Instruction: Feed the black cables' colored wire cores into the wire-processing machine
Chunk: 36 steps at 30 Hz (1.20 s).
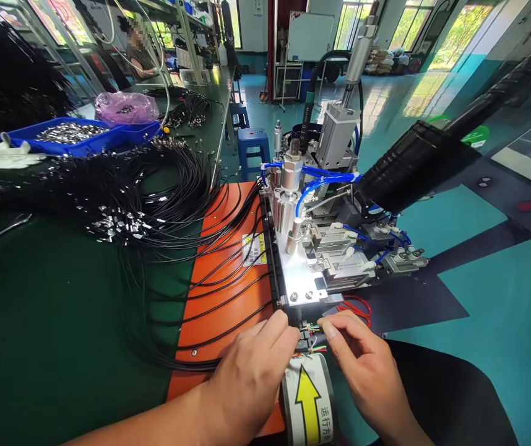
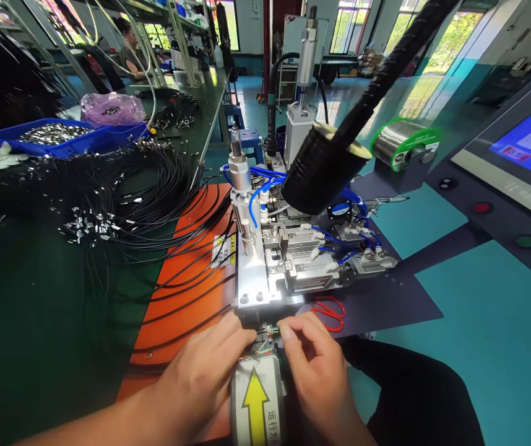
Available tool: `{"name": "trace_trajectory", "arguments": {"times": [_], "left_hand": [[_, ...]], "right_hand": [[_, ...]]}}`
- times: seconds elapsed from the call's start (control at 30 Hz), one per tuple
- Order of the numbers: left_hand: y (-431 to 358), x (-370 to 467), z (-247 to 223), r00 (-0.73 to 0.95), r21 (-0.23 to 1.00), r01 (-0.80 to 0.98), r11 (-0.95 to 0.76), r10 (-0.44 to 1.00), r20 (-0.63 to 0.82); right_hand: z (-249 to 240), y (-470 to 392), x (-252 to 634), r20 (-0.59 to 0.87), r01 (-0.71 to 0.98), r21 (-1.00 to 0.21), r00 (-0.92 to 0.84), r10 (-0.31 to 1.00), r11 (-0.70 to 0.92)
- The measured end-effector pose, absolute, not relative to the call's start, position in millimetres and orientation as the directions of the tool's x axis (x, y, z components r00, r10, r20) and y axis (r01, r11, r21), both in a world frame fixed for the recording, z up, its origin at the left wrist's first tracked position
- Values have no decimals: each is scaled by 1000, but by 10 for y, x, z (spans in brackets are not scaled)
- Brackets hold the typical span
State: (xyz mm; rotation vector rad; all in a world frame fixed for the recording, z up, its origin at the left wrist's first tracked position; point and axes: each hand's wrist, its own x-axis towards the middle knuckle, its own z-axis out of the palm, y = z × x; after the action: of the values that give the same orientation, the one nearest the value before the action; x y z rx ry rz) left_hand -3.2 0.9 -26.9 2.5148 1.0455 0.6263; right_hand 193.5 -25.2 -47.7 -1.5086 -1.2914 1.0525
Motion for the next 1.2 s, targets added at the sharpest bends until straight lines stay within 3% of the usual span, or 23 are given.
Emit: {"name": "trace_trajectory", "arguments": {"times": [0.37, 1.2], "left_hand": [[7, -23, -253, 636, 485, 572, -661, 731, 246], [17, -16, -249, 632, 461, 583, -669, 730, 260]], "right_hand": [[-438, -299, 1931, 85, 389, -920, 60, 995, 55], [-463, -233, 1959, -44, 253, -965, 83, 996, -63]]}}
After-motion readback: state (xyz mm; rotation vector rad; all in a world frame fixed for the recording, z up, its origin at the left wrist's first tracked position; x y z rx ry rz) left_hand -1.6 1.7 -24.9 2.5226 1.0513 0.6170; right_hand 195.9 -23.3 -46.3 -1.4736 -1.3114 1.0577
